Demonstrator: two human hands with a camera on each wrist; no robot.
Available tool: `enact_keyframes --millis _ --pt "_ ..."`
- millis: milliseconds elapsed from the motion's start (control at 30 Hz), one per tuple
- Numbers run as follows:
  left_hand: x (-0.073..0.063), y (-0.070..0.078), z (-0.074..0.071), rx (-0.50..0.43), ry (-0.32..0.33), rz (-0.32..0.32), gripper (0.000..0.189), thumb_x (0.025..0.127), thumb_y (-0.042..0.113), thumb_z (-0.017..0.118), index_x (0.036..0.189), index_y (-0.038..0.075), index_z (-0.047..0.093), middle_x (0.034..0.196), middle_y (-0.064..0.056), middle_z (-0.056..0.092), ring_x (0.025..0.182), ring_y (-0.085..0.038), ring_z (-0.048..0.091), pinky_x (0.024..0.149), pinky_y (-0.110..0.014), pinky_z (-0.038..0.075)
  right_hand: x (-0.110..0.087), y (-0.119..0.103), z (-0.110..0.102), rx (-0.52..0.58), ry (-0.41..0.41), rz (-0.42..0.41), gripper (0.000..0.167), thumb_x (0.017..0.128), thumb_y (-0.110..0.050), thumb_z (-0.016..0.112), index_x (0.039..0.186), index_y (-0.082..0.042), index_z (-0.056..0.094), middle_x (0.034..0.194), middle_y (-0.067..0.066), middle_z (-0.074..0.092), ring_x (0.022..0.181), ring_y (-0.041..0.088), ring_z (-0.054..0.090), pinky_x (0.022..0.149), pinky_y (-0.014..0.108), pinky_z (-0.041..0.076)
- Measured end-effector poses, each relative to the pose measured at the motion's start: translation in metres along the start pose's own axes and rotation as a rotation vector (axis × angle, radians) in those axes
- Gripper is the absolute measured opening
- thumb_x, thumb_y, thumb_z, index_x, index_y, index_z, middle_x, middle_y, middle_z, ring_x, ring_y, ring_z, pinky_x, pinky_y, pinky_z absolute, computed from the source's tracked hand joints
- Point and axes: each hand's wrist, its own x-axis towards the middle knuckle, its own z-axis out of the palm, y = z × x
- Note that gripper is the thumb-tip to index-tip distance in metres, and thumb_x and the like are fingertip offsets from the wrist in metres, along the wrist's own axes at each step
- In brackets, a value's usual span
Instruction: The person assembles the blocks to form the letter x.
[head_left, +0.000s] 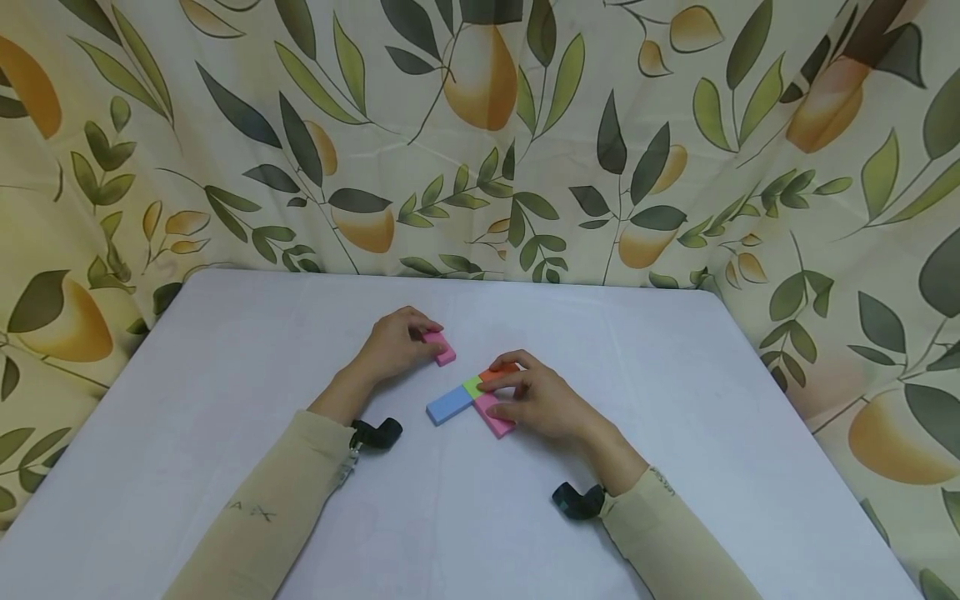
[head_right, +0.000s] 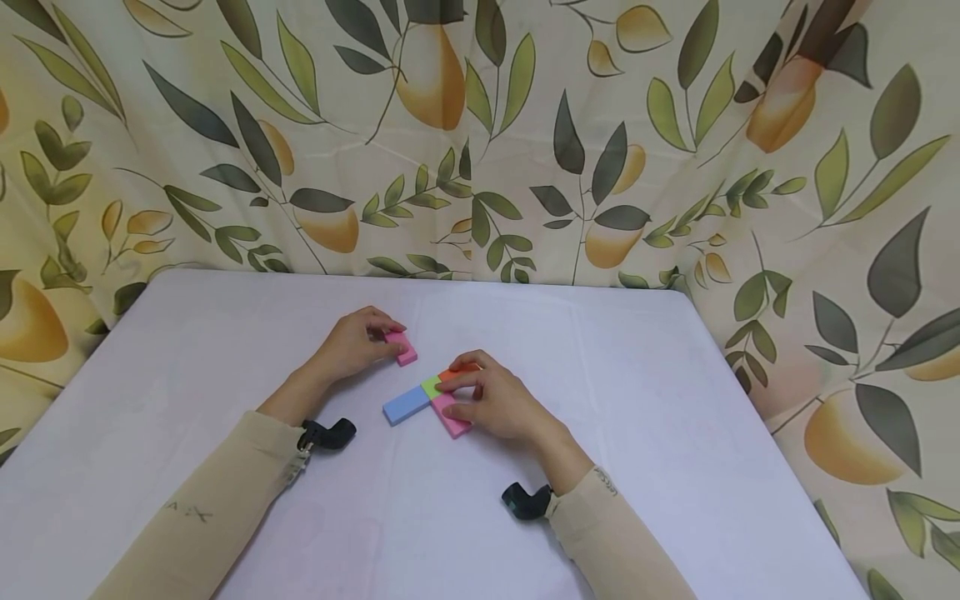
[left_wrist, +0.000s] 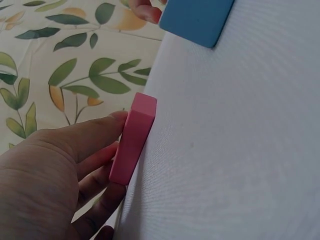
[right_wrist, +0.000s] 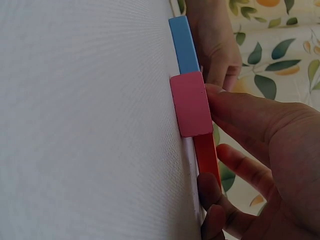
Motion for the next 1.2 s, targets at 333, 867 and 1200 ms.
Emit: enact_keyframes --millis 333,867,1200 --pt "-0.0004 -0.0009 0.0011 -0.005 0.006 0.016 0.036 0.088 0.031 0.083 0.121 0.016 0.077 0.113 0.0 0.066 0.102 -0.021 0.057 0.087 -0.035 0.047 -0.0004 -0.0002 -0.0003 -0.001 0.001 -0.006 0.033 0.091 -0.033 0.08 0.124 -0.033 0.076 0.148 -0.005 0.049 0.113 0.02 0.054 0.092 0.037 0.045" --pt "-0.0001 -0.0011 0.0013 0.03 0.021 0.046 0.035 0.087 0.032 0.084 0.118 0.017 0.078 0.111 0.0 0.067 0.1 -0.02 0.059 0.092 -0.04 0.043 0.0004 0.0 -0.0005 -0.001 0.001 -0.012 0.034 0.091 -0.033 0.081 0.124 -0.033 0.076 0.147 -0.005 0.05 0.109 0.019 0.055 0.089 0.035 0.047" --pt "0.0001 -0.0017 0.0032 0.026 0.007 0.04 0.035 0.088 0.034 0.083 0.119 0.018 0.078 0.111 0.002 0.067 0.1 -0.02 0.059 0.087 -0.035 0.047 -0.0002 0.0005 -0.0009 -0.004 0.002 -0.01 0.033 0.091 -0.033 0.08 0.124 -0.032 0.077 0.147 -0.005 0.05 0.11 0.019 0.055 0.091 0.035 0.047"
